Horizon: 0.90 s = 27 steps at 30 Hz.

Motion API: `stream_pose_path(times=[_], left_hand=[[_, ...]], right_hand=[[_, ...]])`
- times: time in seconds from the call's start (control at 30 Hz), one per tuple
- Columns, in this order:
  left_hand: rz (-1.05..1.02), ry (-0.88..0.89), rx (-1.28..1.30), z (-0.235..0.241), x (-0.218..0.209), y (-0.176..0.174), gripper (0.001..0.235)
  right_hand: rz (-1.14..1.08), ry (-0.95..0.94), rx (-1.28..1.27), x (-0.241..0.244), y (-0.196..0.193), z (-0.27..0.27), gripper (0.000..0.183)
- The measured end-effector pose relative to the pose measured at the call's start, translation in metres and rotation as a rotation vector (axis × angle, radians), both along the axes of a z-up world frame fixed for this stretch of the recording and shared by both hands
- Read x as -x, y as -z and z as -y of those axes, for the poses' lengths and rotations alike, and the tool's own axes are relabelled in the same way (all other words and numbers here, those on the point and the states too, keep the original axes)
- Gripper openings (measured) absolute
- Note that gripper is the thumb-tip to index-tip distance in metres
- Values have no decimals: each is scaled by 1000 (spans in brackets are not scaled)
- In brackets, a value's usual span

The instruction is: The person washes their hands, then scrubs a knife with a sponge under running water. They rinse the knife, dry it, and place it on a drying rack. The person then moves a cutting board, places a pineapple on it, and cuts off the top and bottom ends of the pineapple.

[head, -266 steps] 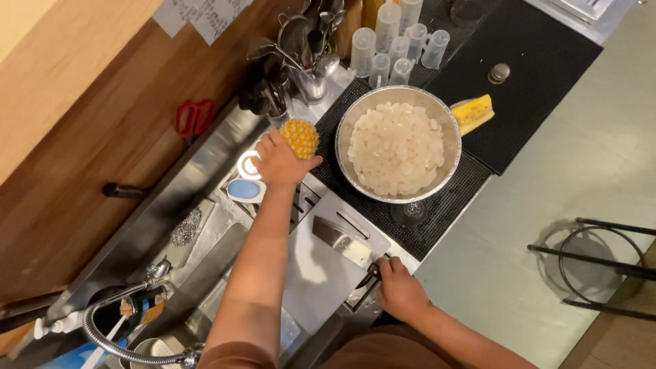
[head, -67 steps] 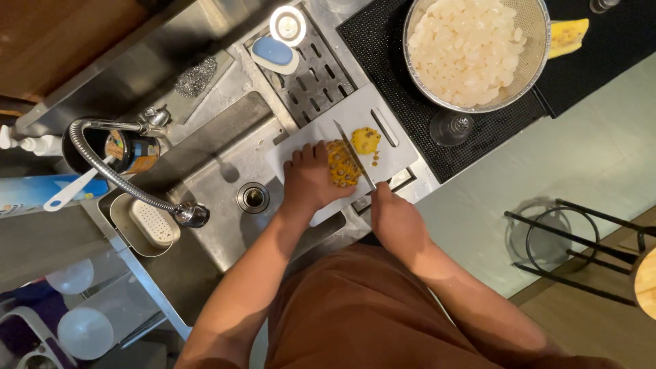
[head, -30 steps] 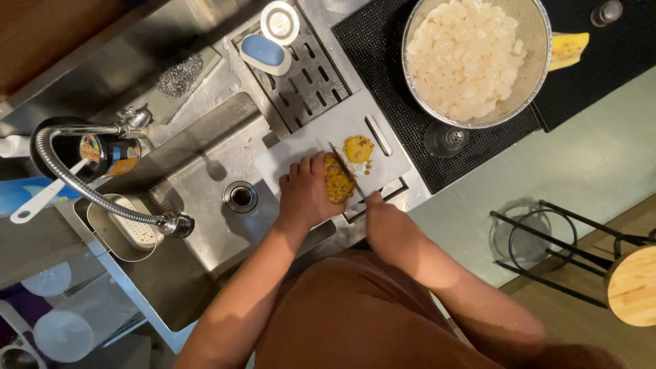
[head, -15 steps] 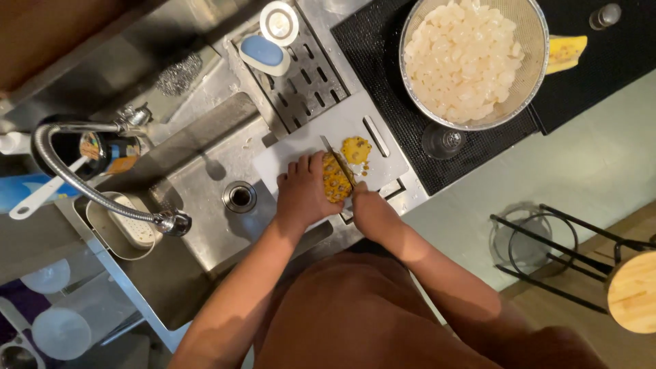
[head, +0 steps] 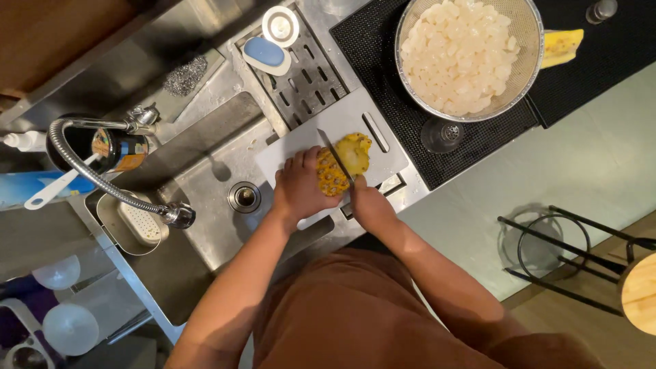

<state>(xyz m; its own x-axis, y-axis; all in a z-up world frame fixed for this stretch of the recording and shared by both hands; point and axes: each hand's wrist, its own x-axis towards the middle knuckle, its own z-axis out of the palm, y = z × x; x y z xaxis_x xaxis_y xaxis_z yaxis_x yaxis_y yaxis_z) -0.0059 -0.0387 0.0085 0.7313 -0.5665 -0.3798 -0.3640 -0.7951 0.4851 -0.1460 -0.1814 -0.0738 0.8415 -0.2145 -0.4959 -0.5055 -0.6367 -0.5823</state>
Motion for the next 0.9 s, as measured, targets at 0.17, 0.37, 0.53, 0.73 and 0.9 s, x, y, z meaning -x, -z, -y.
stream_pose_path(times=[0.17, 0.37, 0.53, 0.73, 0.9], left_hand=[[1, -27, 227, -27, 0, 2, 102], [2, -183, 421, -68, 16, 0, 112], [-138, -462, 703, -105, 42, -7, 112], [-234, -619, 865, -163, 75, -35, 108], [-241, -703, 994, -200, 97, -69, 116]], right_hand=[[62, 50, 45, 7, -63, 13, 24], [86, 280, 230, 35, -53, 37, 26], [-129, 242, 299, 39, -17, 27, 31], [-139, 205, 332, 24, -25, 17, 34], [-86, 103, 370, 25, -11, 15, 28]])
